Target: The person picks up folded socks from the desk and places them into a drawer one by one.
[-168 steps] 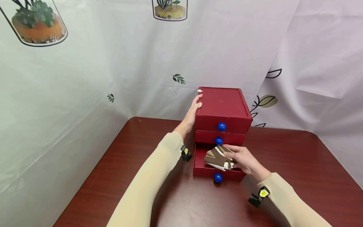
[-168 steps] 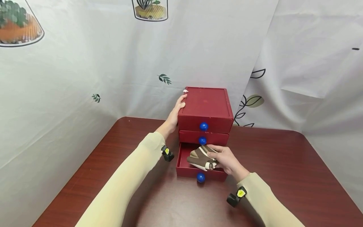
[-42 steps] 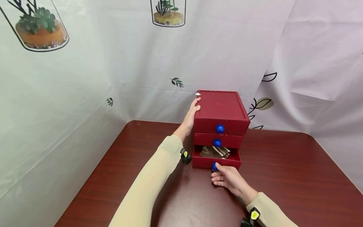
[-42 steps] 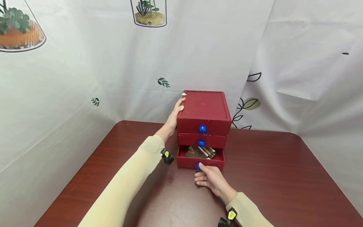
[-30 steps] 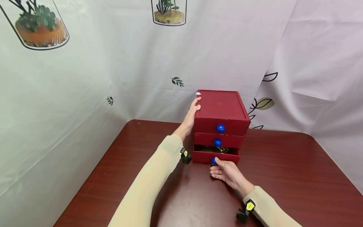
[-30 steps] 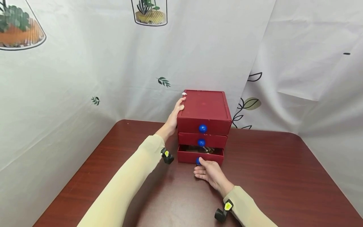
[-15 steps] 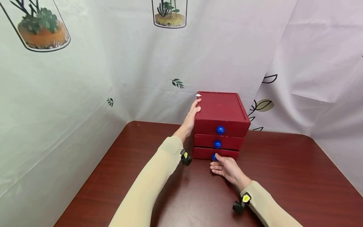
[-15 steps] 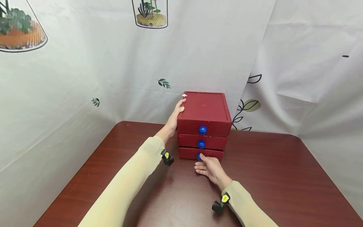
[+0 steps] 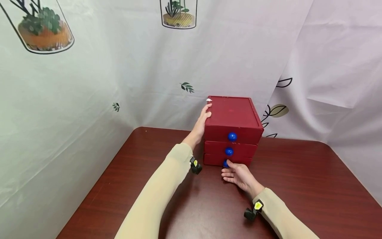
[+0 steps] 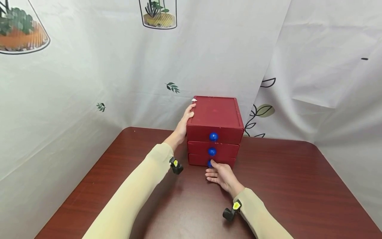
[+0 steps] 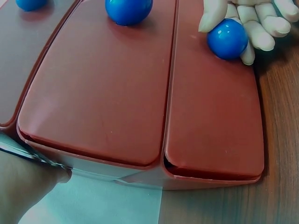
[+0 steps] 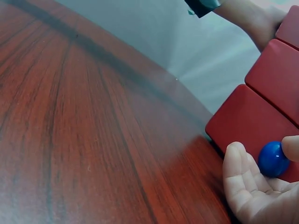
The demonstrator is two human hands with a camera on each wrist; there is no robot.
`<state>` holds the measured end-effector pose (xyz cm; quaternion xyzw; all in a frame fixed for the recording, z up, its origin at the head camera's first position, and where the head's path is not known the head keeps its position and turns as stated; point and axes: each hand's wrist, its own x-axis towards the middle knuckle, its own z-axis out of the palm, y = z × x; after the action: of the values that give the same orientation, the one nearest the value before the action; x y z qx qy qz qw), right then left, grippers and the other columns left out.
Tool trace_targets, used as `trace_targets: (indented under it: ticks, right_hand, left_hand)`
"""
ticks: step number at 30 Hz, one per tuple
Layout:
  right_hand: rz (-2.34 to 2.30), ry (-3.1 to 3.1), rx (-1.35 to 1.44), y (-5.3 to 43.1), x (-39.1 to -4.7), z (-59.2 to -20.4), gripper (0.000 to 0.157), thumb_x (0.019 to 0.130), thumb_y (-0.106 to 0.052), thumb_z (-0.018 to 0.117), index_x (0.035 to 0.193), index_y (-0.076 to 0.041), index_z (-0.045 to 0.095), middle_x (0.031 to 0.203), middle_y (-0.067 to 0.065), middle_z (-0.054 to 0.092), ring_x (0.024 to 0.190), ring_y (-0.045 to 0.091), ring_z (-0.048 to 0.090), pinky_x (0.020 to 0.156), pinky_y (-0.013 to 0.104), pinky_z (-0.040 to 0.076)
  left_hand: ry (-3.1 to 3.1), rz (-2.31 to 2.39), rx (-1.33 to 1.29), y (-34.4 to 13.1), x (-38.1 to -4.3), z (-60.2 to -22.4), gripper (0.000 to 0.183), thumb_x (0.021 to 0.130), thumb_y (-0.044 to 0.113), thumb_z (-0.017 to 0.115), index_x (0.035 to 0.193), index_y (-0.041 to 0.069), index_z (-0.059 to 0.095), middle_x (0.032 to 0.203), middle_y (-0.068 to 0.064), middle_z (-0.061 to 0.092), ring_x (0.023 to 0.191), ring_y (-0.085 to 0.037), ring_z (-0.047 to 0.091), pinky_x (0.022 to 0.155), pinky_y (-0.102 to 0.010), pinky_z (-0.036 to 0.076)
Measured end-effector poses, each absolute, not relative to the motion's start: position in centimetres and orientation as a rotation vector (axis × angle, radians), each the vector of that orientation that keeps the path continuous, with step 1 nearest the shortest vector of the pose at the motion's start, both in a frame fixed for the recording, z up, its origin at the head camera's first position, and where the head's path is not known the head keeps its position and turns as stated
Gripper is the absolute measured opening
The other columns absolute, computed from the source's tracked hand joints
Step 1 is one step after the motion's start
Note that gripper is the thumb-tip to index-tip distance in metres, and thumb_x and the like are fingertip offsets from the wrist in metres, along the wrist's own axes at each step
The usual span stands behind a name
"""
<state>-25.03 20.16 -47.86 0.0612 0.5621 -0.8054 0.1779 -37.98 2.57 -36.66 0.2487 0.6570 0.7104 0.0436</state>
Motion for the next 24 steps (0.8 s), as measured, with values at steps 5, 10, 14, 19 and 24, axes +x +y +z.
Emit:
trace_targets:
  ticks: [5, 10, 14, 19, 24]
  right_hand:
    - [-2.231, 1.671, 0.153, 20.3, -24.6, -48.1, 0.038, 0.097, -0.029, 0.048, 0.109, 0.006, 0.047, 0.080, 0.008, 0.065, 0.070, 0.019, 0.065, 0.068, 0.033, 0.053]
    - [-2.186, 1.726, 0.126, 20.7, -23.9, -48.1, 0.047, 0.098, -0.030, 0.045, 0.120, 0.011, 0.041, 0.082, 0.008, 0.064, 0.070, 0.019, 0.064, 0.067, 0.031, 0.052]
    - [-2.144, 1.763, 0.097, 21.4, -23.0, -47.8, 0.048, 0.097, -0.030, 0.045, 0.121, 0.012, 0.042, 0.085, 0.008, 0.064, 0.072, 0.020, 0.064, 0.068, 0.033, 0.052]
    - [-2.111, 1.789, 0.073, 22.2, -21.8, -47.6, 0.043, 0.097, -0.029, 0.045, 0.118, 0.009, 0.046, 0.086, 0.008, 0.064, 0.072, 0.020, 0.063, 0.067, 0.033, 0.051]
    - [-2.086, 1.765, 0.069, 22.5, -20.9, -47.4, 0.038, 0.098, -0.028, 0.044, 0.115, 0.006, 0.050, 0.086, 0.007, 0.064, 0.072, 0.019, 0.063, 0.066, 0.033, 0.051]
  left_hand:
    - [2.018, 2.175, 0.691, 2.3, -38.3, -36.6, 0.051, 0.092, 0.033, 0.036, 0.143, 0.031, 0.031, 0.144, 0.001, 0.029, 0.125, -0.020, 0.033, 0.100, -0.046, 0.028]
    - [2.032, 2.163, 0.645, 1.7, -38.1, -36.3, 0.050, 0.092, 0.032, 0.036, 0.142, 0.033, 0.032, 0.144, 0.002, 0.030, 0.125, -0.020, 0.034, 0.100, -0.046, 0.029]
    - [2.040, 2.168, 0.643, 1.5, -38.1, -36.4, 0.049, 0.094, 0.032, 0.036, 0.143, 0.033, 0.032, 0.144, 0.002, 0.030, 0.126, -0.020, 0.034, 0.101, -0.046, 0.028]
    - [2.048, 2.160, 0.615, 1.3, -37.9, -36.4, 0.051, 0.094, 0.035, 0.039, 0.144, 0.036, 0.031, 0.146, 0.005, 0.030, 0.127, -0.019, 0.034, 0.100, -0.046, 0.030]
    - [1.955, 2.204, 0.641, 0.6, -37.4, -36.4, 0.052, 0.095, 0.034, 0.040, 0.146, 0.034, 0.027, 0.147, 0.003, 0.029, 0.127, -0.019, 0.035, 0.101, -0.044, 0.031]
